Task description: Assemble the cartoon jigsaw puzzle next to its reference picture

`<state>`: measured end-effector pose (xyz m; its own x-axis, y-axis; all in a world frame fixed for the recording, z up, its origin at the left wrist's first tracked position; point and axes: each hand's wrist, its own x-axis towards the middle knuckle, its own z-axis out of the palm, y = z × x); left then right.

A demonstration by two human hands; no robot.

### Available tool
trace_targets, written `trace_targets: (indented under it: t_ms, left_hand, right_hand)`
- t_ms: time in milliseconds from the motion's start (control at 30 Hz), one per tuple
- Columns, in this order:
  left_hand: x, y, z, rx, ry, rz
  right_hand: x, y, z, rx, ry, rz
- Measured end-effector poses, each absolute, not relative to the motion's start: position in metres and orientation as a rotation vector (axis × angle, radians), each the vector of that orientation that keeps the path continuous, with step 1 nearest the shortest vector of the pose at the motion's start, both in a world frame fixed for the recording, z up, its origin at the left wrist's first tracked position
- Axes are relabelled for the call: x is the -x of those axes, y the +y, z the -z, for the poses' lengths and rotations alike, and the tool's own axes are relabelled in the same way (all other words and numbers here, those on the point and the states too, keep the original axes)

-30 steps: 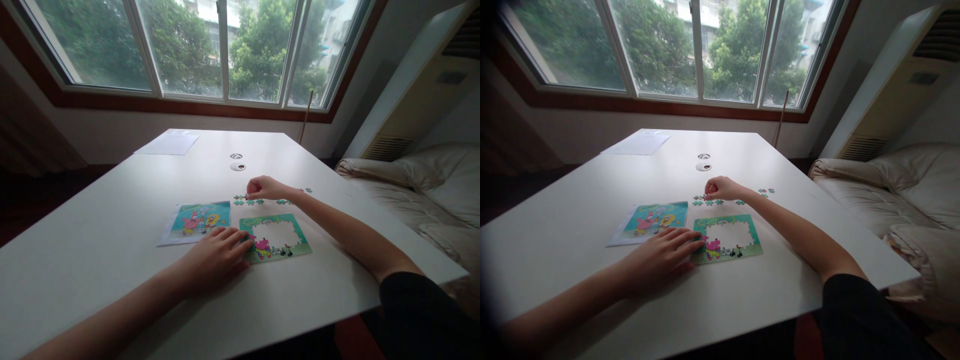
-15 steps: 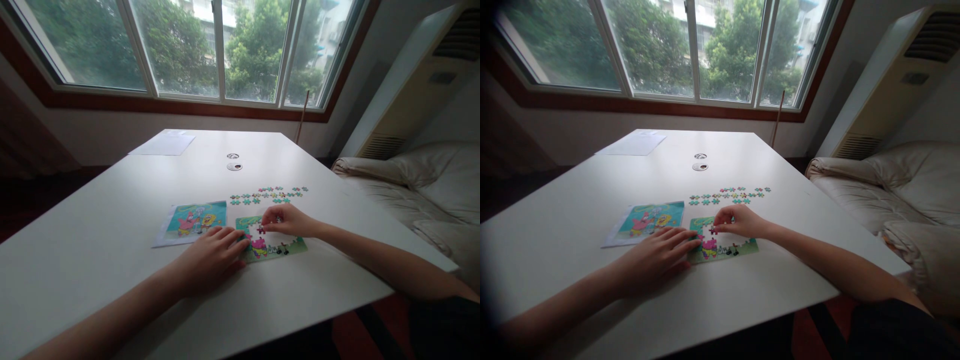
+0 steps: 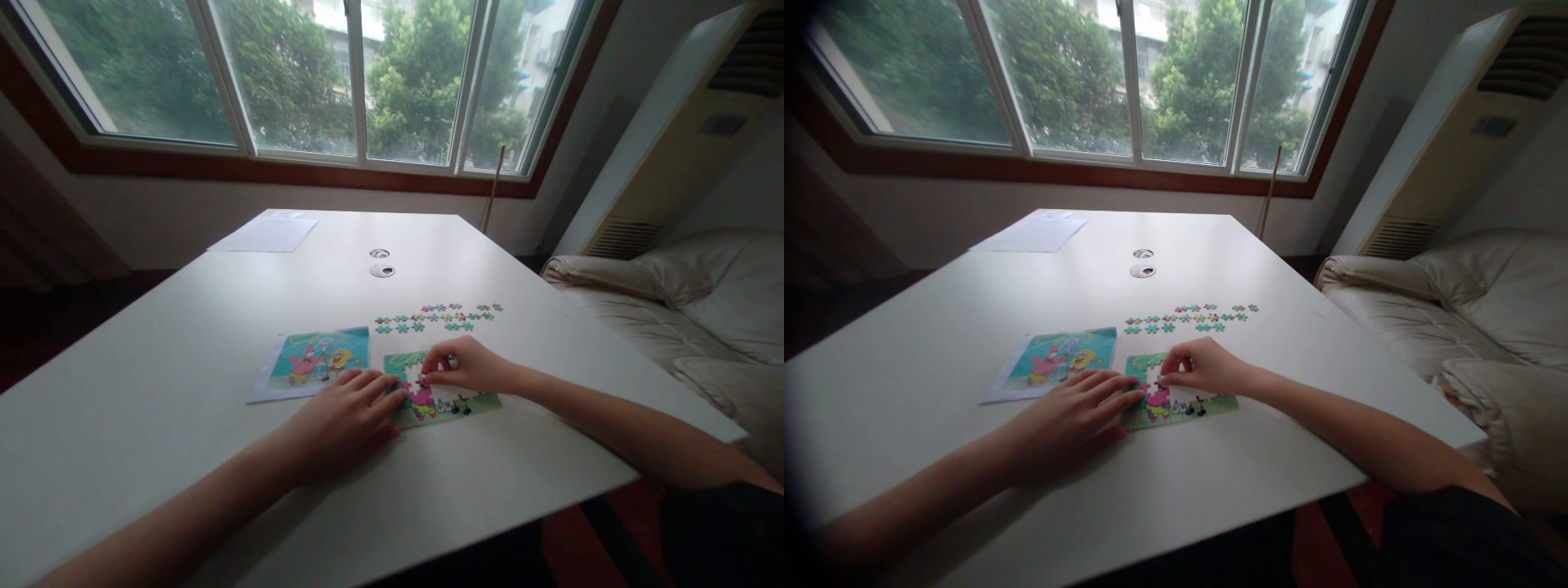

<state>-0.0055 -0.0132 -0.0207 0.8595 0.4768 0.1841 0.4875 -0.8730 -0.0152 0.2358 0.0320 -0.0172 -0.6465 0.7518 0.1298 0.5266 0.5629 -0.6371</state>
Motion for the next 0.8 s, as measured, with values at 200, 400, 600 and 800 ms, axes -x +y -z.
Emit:
trace_targets:
  t_ms: [200,400,600,800]
  left_hand:
    - [0.006,-0.013,0.022,2.957,-0.760,0.268]
    - [0.006,-0.013,0.022,2.962,-0.779,0.254]
    - [0.007,-0.013,0.022,2.954,-0.758,0.291]
    - [0.007,-0.014,0.022,2.946,-0.769,0.268]
  right_hand:
    - [-0.241,0.028,0.015,0.860,-2.540,-0.468]
    - [-0.246,0.022,0.014,0.742,-2.715,-0.235]
    - [-0.244,0.018,0.014,0.669,-2.815,-0.089]
    - [-0.242,0.017,0.011,0.668,-2.779,-0.206]
